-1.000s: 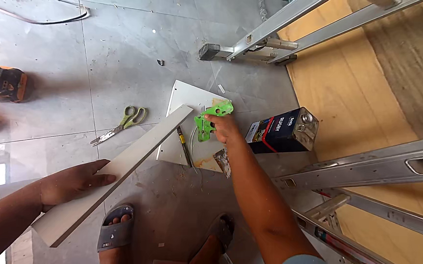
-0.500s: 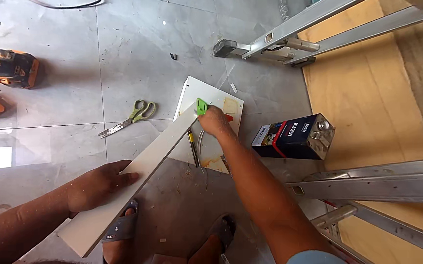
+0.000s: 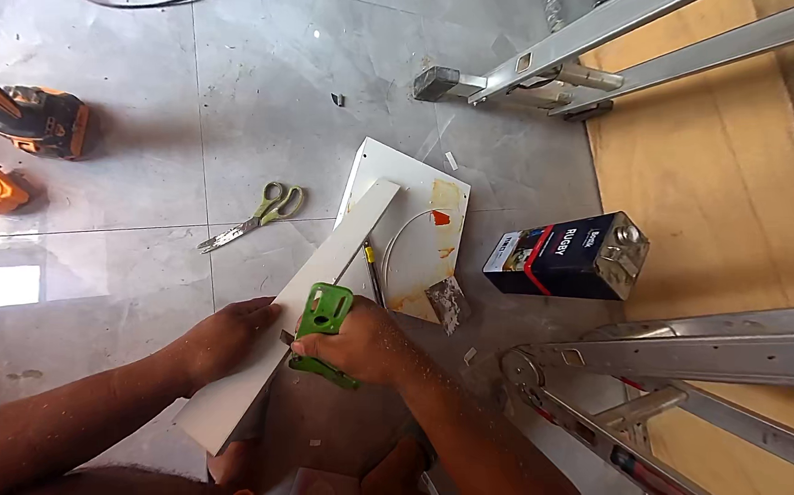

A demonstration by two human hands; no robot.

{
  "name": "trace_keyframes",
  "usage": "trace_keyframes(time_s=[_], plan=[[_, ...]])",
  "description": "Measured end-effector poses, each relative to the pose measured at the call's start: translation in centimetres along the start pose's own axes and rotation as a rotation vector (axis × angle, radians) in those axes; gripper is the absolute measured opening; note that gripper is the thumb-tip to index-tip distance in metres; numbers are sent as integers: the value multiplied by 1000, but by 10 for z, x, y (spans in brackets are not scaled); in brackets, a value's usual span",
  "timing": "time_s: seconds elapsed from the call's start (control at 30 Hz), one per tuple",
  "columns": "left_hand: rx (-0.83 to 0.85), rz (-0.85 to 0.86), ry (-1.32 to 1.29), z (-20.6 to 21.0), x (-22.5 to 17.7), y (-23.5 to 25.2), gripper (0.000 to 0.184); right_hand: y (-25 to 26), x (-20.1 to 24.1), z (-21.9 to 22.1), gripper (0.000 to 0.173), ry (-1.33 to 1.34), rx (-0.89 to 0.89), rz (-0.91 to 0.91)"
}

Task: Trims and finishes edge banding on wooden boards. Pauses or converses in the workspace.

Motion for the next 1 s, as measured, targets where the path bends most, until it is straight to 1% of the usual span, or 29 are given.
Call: trace_keyframes(time_s=[0.07,0.13,0.17,0.23,0.3,0.33,0.37,0.43,0.5,0.53,0.6,0.63,0.67,0.7,0.73,0.77,0.8,0.83,0.87,0.9,0.93,0.97,1.0], plan=[[4,13,-7,2,-2,0,35,8,-8,-6,34,-28,-12,34],[16,21,-5,2,-3,-2,36,30,-22,-33,39,-39,-95,62],[23,21,8,2,-1,-3,36,49,-35,-55,41,-34,-171,88],[25,27,39,3,4,-3,36,101,-71,-114,45,-33,-385,152],[23,36,57,7,5,-3,36,136,-99,-175,50,-147,-587,209],[17,38,58,7,3,-2,36,146,-100,-192,50,-222,-633,208],[17,37,55,7,4,-2,36,150,-95,-194,49,-296,-643,199],[23,30,39,13,5,0,36,134,-78,-173,44,-427,-637,189],[5,11,15,17,2,1,36,102,-56,-142,39,-463,-641,164],[-15,0,3,17,0,2,36,82,-45,-122,37,-442,-644,117],[-40,13,-11,17,-4,4,35,37,-23,-73,31,-383,-638,-34],[-47,28,-5,17,-4,6,35,11,-14,-45,26,-336,-615,-129],[-51,42,14,17,-2,8,35,-19,-6,-14,22,-266,-582,-262],[-50,52,41,18,-1,10,36,-52,3,18,18,-166,-504,-408],[-50,60,66,18,-1,11,37,-82,11,47,16,-64,-387,-533],[-53,68,81,20,-4,11,37,-105,18,67,14,7,-259,-594],[-59,75,85,20,-7,10,37,-115,19,70,14,62,-209,-596],[-66,77,84,20,-8,10,36,-110,15,50,14,101,-290,-556],[-71,77,78,19,-7,10,36,-91,8,14,14,74,-432,-501],[-72,81,70,19,-7,10,36,-65,1,-27,16,-66,-618,-435],[-70,86,63,20,-8,11,36,-38,-8,-58,19,-203,-721,-324],[-70,90,61,21,-9,11,36,-13,-18,-75,22,-278,-740,-207],[-72,94,57,22,-10,11,35,4,-25,-78,23,-312,-727,-137]])
Point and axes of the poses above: each hand's wrist, its own y-axis towards the middle knuckle, its own z-axis out of the palm, x = y × z, the point moved 10 cm from there along y, towards the middle knuckle, and after that the axes turned 15 degrees about -x, right-handed, at the moved point
